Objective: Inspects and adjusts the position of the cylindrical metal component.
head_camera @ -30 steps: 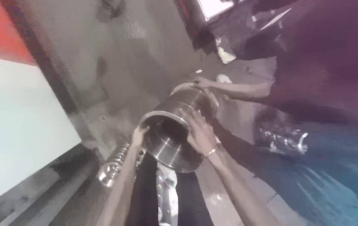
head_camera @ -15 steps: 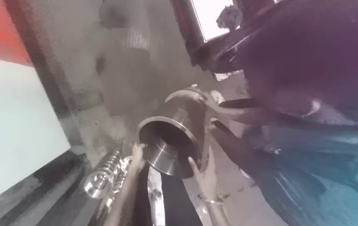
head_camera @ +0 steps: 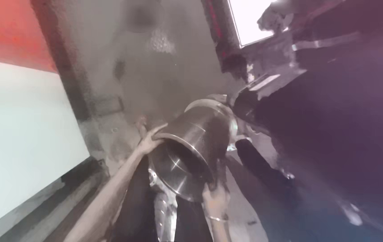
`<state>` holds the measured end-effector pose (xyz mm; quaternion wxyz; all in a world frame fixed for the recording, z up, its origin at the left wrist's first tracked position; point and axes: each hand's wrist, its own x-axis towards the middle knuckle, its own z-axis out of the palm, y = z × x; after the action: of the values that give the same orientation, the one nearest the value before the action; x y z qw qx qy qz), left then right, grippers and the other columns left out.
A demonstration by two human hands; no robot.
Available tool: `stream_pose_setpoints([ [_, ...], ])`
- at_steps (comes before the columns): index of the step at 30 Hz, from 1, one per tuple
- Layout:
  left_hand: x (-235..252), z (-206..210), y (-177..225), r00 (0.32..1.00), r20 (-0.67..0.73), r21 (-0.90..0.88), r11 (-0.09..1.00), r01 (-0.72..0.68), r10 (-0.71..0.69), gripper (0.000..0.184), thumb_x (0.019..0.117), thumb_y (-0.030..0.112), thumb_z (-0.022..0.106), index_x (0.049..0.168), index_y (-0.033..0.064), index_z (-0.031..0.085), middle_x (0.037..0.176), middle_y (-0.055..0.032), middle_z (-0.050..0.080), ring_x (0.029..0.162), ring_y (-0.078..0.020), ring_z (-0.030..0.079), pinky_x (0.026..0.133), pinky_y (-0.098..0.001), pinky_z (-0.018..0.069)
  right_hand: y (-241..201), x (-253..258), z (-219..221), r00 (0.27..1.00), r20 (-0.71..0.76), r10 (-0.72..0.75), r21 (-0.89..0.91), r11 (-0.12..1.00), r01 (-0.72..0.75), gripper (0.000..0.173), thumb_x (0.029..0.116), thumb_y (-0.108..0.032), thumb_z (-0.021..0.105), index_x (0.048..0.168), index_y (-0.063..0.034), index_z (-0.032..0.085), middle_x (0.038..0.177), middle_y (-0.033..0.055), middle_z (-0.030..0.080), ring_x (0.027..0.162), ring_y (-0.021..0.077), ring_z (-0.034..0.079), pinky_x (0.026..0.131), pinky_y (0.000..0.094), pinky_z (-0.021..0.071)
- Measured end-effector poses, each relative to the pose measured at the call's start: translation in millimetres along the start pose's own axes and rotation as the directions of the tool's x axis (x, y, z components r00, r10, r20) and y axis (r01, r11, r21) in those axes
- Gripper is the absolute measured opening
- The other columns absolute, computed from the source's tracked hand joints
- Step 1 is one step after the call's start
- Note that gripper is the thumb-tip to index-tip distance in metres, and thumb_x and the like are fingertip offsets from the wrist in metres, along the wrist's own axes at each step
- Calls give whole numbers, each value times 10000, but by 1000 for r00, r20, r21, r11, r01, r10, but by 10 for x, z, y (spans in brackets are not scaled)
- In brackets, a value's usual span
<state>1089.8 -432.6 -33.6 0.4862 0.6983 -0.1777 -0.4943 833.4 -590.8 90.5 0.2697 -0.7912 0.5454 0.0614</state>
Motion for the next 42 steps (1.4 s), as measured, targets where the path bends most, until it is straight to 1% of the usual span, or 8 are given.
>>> stream_pose_setpoints([
  [5,-215,-93,-259,968,-187,-290,951,107,-166,545,934,-87,556,1470,7,523,1462,-107,587,1288,-135,597,1096,-312,494,-398,210,117,961,148,-233,130,968,215,699,830,-69,617,1520,-111,512,1536,159,516,1406,339,514,1096,542,486],
  [11,-244,-93,-476,814,-310,-507,810,295,-491,427,952,58,668,1341,-77,556,1222,-140,684,1081,-96,668,972,-292,556,-1116,886,106,836,212,-507,15,857,516,911,657,49,698,1513,-218,537,1594,218,417,1255,434,627,843,553,616],
  [16,-126,56,-265,644,-308,-801,556,221,-700,192,992,114,637,1131,-9,583,759,-47,622,617,-88,597,584,-264,542,-1925,1563,11,701,550,-455,-149,772,618,986,702,28,731,1562,-357,439,1611,201,394,1403,462,469,1111,604,426],
  [19,-92,87,-167,563,-235,-869,430,242,-792,359,999,153,639,1305,-13,545,982,-157,698,821,-212,698,728,-402,606,-2335,1737,1,665,655,-359,-180,781,598,980,804,39,672,1608,-399,322,1680,193,250,1526,445,269,1193,578,332],
  [22,29,182,-140,526,-212,-919,351,179,-824,347,997,105,606,1322,1,546,1050,-174,693,880,-246,697,759,-436,599,-2038,1382,-85,841,351,-412,-115,872,475,747,911,-38,643,1597,-203,395,1568,221,442,1362,391,539,1023,520,544],
  [26,24,456,90,486,-113,-967,208,145,-866,236,1019,103,511,1231,7,548,976,-153,676,829,-236,682,706,-426,594,-1619,1152,-41,993,105,60,-72,996,-53,687,925,-85,649,1549,32,386,1411,288,574,1188,425,638,1006,557,508],
  [37,362,727,706,590,7,-1000,0,12,-807,378,1027,101,522,1399,78,463,1209,-199,660,1032,-325,690,832,-522,598,-2661,2597,-400,849,407,-338,215,938,270,489,982,-47,635,1444,57,515,1453,256,547,1348,304,547,1144,352,412],
  [42,516,638,765,551,29,-997,-60,-38,-834,416,1024,119,525,1426,87,424,1220,-198,644,1049,-317,673,861,-509,581,-2447,2547,-114,796,163,-583,-37,803,595,733,787,40,616,1491,-155,559,1397,145,642,1078,338,725,806,523,618],
])
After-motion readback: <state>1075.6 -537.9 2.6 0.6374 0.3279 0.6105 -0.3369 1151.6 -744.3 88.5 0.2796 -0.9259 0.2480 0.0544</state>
